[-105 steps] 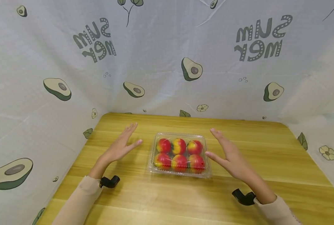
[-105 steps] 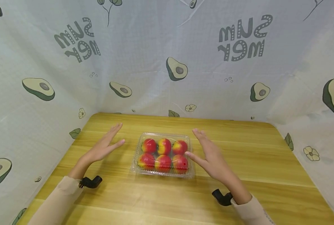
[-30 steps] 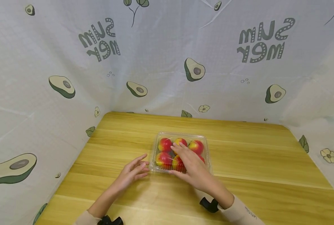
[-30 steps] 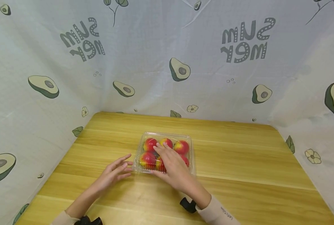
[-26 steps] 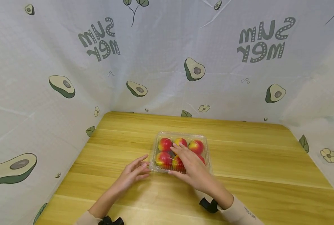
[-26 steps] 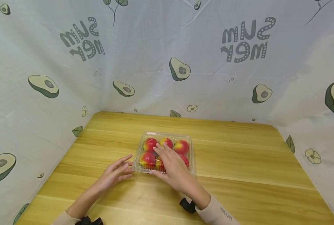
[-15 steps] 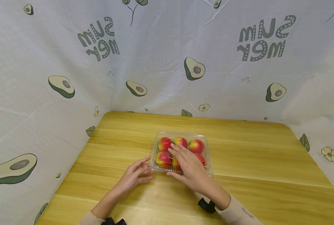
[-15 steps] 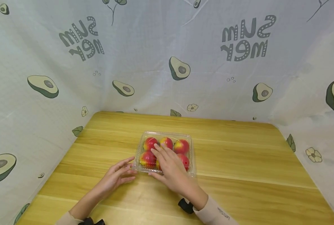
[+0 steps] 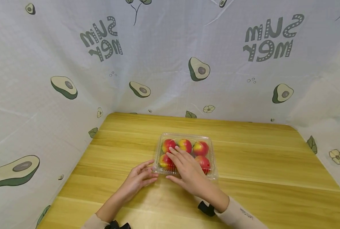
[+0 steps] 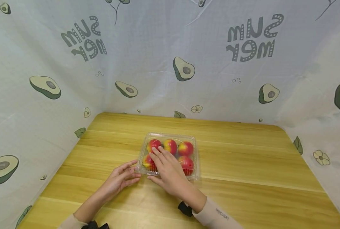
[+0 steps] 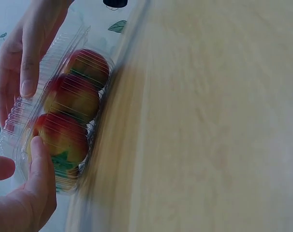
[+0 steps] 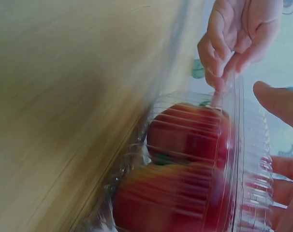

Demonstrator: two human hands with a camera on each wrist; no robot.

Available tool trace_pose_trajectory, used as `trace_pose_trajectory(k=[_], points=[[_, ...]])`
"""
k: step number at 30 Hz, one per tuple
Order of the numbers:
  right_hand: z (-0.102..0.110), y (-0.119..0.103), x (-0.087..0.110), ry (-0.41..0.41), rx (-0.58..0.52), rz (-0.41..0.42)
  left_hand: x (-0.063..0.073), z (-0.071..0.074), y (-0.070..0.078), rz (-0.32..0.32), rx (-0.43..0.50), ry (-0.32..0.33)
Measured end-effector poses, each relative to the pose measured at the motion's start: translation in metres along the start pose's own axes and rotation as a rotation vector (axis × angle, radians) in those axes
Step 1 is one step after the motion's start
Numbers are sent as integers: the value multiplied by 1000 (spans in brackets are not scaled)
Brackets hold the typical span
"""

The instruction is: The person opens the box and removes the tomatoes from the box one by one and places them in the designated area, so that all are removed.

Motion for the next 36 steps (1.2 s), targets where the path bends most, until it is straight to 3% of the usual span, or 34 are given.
trace_pose_trajectory(k=[14, 29, 36], points=[[-7, -2, -5, 16, 43, 18, -3, 0, -1, 3, 45, -19], [-7, -2, -6, -23, 61, -3, -7, 0, -6, 34, 148, -16], [-9, -2, -6, -23, 62, -1, -8, -1, -7, 23, 178, 33]])
Point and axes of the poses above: each hand's wrist, its own x-axis away from the middle knuckle, its own z-axis out of the back of the hand, y = z × x, the point moved 1 cm from there along -x, towards the middle knuckle, and after that the axes turned 6 degrees about z, right-handed, at the moved point
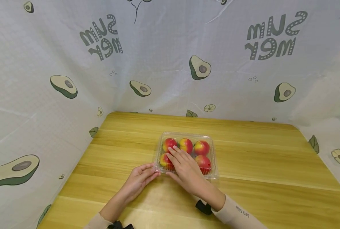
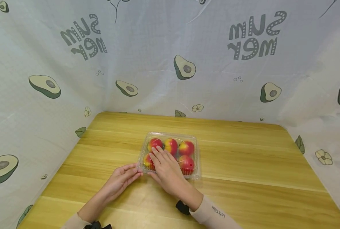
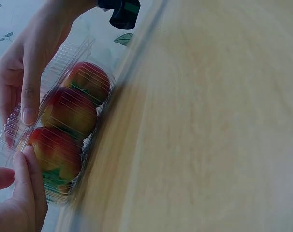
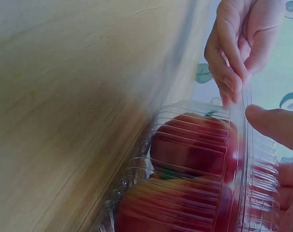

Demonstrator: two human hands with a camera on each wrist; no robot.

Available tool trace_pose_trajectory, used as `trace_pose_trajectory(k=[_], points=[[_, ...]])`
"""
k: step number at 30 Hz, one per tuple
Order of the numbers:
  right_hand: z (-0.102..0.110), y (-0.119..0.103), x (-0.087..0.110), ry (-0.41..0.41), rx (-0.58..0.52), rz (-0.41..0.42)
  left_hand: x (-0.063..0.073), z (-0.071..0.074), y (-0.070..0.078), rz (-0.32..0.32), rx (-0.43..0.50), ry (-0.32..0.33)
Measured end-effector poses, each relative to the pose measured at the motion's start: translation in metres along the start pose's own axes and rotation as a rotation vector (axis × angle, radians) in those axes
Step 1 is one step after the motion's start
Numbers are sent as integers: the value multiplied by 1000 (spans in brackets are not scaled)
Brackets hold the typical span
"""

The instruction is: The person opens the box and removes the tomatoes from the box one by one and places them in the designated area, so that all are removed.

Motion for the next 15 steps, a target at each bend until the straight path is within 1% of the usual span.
trace_pose_trajectory(k=[4, 8, 15], points=[[-1, 0, -1, 5, 7, 5, 0, 0, -1, -8, 13, 21], [-1, 0, -1, 1, 15, 6, -1, 0, -1, -11, 13, 27], [-3, -2, -2, -12, 63, 31, -2, -1, -2, -11, 18, 59]])
Point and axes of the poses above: each hand's wrist, its own x-axis away from the middle knuckle, its own z-axis out of the back of the hand, y = z × x, the point moved 1 cm from there along -x, towards the middle knuckle, and after that the axes turned 6 degrees about z, right-handed, at the moved point
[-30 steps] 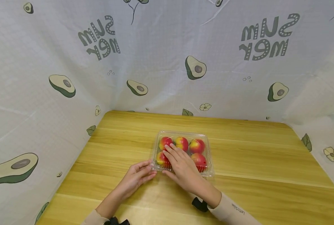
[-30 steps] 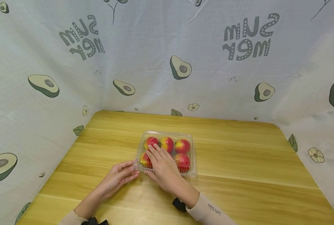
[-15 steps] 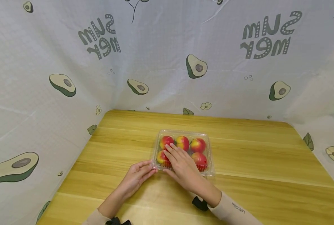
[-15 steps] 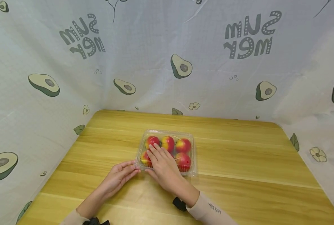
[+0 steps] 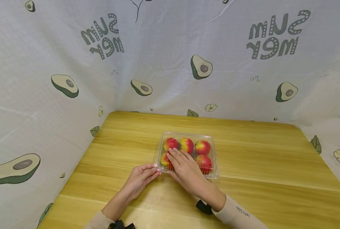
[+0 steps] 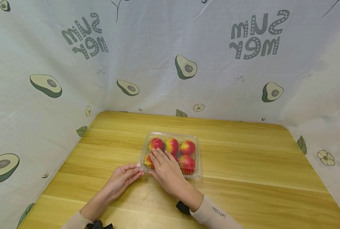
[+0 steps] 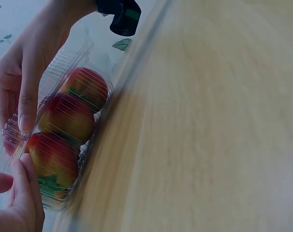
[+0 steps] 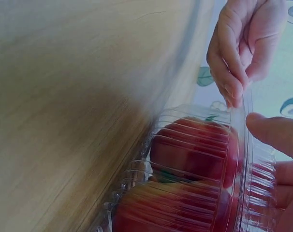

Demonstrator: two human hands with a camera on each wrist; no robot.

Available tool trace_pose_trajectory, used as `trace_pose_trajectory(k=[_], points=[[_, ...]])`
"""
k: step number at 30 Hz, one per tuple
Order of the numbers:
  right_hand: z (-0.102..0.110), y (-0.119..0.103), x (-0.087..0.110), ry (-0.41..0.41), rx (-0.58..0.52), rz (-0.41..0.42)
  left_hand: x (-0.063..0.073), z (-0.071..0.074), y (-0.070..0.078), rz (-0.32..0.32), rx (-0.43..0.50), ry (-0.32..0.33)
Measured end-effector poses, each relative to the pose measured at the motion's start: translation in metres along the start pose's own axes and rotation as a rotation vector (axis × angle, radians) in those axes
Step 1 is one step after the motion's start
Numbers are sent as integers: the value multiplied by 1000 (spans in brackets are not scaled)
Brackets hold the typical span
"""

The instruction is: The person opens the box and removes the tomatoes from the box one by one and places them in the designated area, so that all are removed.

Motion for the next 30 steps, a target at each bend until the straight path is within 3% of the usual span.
trace_pose_trajectory(k=[12, 30], points=[[0, -2, 0, -19, 35, 7, 1, -1, -1, 7, 57, 76], [2, -4, -1, -28, 69, 9, -3, -5, 0, -13, -27, 161]])
Point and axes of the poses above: each hand's wrist, its own x-axis away from the middle knuckle, its own z-axis out of the back of the hand, y = z × x, the point moved 1 cm from there along -x, towards the middle knuckle, and after that the axes turned 6 degrees about z, right-handed, at the moved point
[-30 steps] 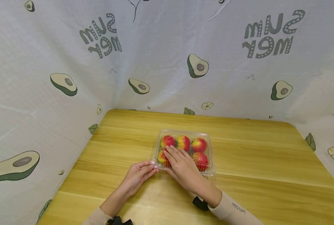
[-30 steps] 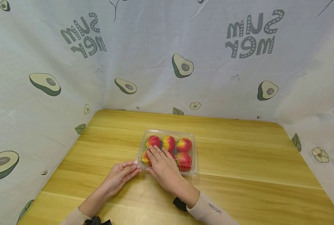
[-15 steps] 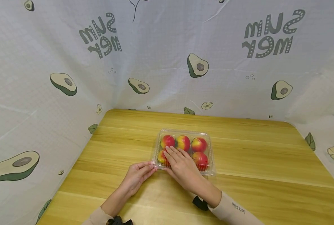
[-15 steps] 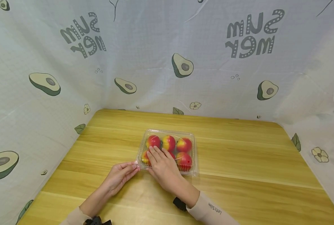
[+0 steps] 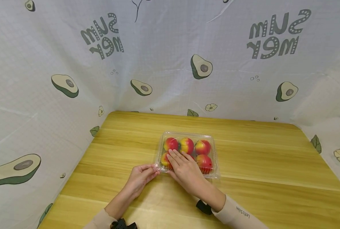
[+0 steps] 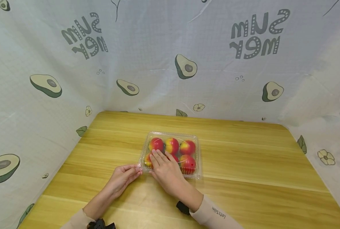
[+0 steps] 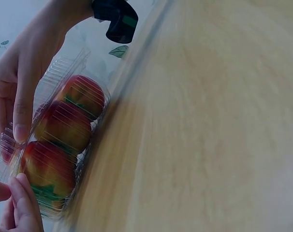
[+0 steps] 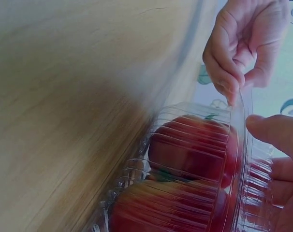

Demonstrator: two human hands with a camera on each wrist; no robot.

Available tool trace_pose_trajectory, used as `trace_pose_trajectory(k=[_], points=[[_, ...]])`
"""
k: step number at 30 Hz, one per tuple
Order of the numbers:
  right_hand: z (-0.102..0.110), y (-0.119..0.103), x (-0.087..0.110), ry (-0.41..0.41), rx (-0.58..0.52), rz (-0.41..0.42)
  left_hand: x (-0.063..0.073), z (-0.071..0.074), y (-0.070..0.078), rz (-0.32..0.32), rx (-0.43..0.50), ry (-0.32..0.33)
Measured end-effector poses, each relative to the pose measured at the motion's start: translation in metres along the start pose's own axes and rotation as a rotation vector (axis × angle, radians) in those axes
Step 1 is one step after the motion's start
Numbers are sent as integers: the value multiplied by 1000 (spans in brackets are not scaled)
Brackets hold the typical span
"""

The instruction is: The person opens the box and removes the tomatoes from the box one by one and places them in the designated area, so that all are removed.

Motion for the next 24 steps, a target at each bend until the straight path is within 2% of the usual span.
trace_pose_trajectory(k=[6, 24], points=[[-1, -1, 0, -6, 1, 4, 1, 0, -1, -4, -4, 20], [0, 3, -1, 1, 17, 17, 0, 0, 0, 8, 1, 1]])
Point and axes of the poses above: each hand's wrist, its own x-axis away from the middle knuckle, its own z-axis out of the back of the hand, y = z × x, the point moved 1 cm from there along -x, towards the middle knuckle, and after that the axes turned 6 degrees about z, right-handed, at the moved point
